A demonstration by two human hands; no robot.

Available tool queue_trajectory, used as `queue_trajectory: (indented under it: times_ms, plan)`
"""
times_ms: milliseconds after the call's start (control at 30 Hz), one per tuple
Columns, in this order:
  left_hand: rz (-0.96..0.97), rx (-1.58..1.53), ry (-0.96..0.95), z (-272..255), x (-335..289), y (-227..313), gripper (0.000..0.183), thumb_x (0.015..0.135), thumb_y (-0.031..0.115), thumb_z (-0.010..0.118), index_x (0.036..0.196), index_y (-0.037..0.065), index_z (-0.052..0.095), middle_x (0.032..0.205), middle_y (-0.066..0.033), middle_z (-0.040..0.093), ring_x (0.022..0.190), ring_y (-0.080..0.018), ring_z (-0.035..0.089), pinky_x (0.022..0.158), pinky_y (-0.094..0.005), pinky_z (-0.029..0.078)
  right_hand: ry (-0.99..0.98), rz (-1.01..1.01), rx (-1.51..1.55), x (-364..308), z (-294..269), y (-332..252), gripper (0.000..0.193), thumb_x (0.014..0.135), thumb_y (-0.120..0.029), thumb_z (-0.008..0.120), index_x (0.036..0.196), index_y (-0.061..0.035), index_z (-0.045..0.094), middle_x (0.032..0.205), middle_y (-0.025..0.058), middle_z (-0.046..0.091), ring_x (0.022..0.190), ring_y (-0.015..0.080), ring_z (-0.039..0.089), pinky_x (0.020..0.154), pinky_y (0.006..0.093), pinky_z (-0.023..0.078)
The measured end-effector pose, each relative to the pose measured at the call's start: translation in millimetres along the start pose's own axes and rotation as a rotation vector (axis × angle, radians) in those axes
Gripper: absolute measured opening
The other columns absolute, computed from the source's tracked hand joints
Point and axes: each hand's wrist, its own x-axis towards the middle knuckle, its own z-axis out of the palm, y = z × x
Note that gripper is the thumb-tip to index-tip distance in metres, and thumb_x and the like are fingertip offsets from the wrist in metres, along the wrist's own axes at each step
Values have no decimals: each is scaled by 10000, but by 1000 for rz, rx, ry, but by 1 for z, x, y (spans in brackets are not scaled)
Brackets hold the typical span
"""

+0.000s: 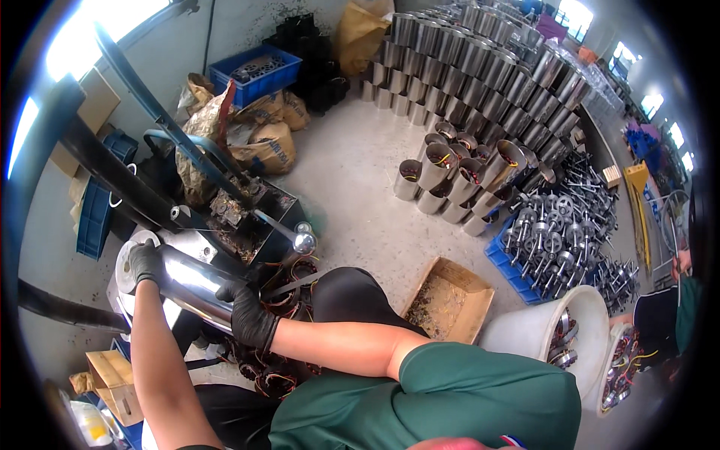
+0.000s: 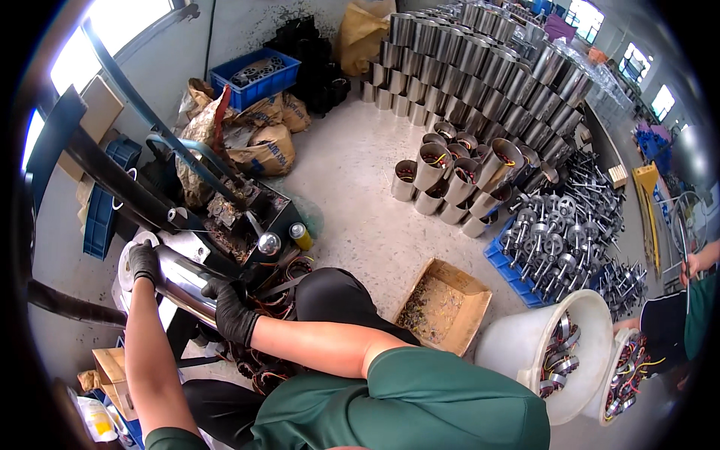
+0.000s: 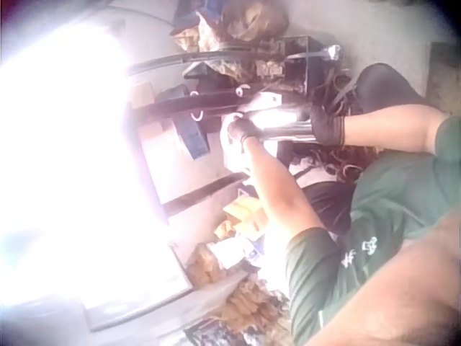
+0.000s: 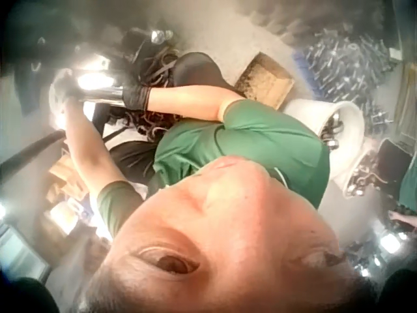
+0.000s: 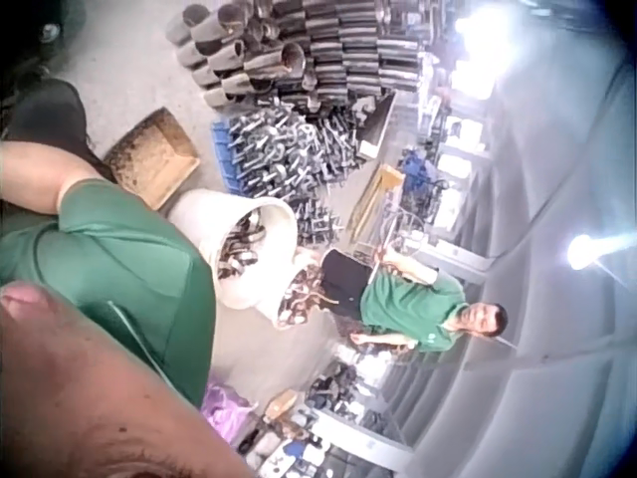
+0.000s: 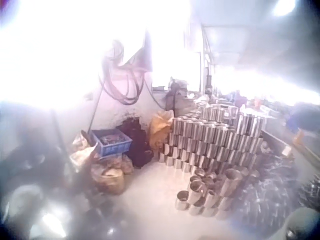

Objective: The person picks up a metal cylinder and places it onto a mechanical press before inserting a wire-wound stator into a sleeve, using a small pick to arrange the internal wires.

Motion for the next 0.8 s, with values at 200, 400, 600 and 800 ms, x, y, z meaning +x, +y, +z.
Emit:
queue_trajectory:
  times_ms: [200, 400, 600, 800]
  plan:
    - [-313, -342, -18, 1, 7, 1, 466, 1008, 373, 537, 930, -37, 745, 1016, -311, 699, 1020, -466, 660, 909, -521, 484, -78, 202, 61, -14, 0, -1, 256, 764, -278, 695, 896, -71, 622, 890, 76, 618, 839, 210, 583, 840, 364, 498]
    - [-85, 99, -189, 4, 11, -8, 339, 930, 192, 603, 1252, 128, 691, 1170, -215, 695, 1119, -381, 677, 955, -483, 534, -328, 277, -47, -12, -13, -3, 437, 787, -338, 740, 1088, -33, 657, 1026, 96, 672, 945, 204, 633, 896, 336, 514]
    - [-262, -207, -71, -4, -1, 10, 305, 930, 212, 554, 1087, 28, 740, 1157, -259, 693, 1124, -412, 659, 958, -503, 523, -412, 350, -158, -7, -24, -24, 537, 838, -410, 755, 1202, -33, 639, 1128, 94, 678, 997, 200, 654, 914, 332, 530]
    - [-265, -266, -80, 3, 6, 6, 423, 986, 319, 502, 1061, -15, 751, 1171, -285, 691, 1140, -428, 650, 972, -520, 495, -571, 218, -822, -1, -44, -15, 616, 860, -440, 791, 1265, 1, 647, 1084, 32, 661, 962, 138, 608, 906, 317, 499]
